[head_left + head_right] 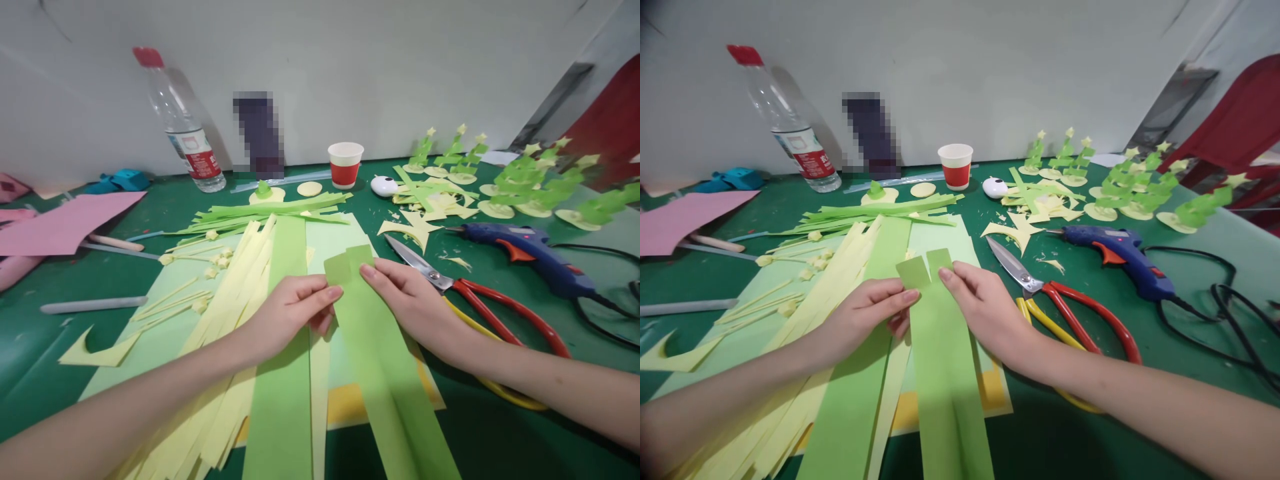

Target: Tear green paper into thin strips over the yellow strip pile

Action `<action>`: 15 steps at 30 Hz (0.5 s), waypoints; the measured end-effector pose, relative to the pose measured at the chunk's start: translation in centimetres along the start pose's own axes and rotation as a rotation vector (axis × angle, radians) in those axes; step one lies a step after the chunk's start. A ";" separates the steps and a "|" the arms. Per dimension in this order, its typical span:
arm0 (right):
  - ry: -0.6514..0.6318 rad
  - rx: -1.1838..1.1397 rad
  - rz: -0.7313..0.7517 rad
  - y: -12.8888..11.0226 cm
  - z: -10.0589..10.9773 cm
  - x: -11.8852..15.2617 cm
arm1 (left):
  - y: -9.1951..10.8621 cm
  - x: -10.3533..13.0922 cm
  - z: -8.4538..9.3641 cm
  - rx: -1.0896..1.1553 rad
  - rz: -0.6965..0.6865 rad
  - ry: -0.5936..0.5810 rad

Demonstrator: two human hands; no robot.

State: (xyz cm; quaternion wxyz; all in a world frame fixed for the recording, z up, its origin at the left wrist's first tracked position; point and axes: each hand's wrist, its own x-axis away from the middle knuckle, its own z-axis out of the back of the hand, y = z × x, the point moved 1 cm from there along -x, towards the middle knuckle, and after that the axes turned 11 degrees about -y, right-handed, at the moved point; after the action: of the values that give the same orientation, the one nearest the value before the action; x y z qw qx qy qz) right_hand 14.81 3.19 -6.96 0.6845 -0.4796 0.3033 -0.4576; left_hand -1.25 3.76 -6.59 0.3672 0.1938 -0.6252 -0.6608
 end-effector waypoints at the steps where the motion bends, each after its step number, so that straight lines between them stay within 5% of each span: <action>1: 0.004 -0.003 -0.005 0.0 0.0 0.0 | 0.0 0.0 0.0 0.010 0.004 -0.006; 15: 0.023 -0.076 -0.058 0.0 0.2 -0.1 | 0.0 -0.1 0.0 0.009 0.027 0.019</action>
State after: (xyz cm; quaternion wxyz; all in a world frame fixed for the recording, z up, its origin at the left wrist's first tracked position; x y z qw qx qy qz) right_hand 14.91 3.38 -6.89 0.6488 -0.5086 0.3140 -0.4710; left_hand -1.21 3.86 -6.62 0.3812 0.1930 -0.6271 -0.6513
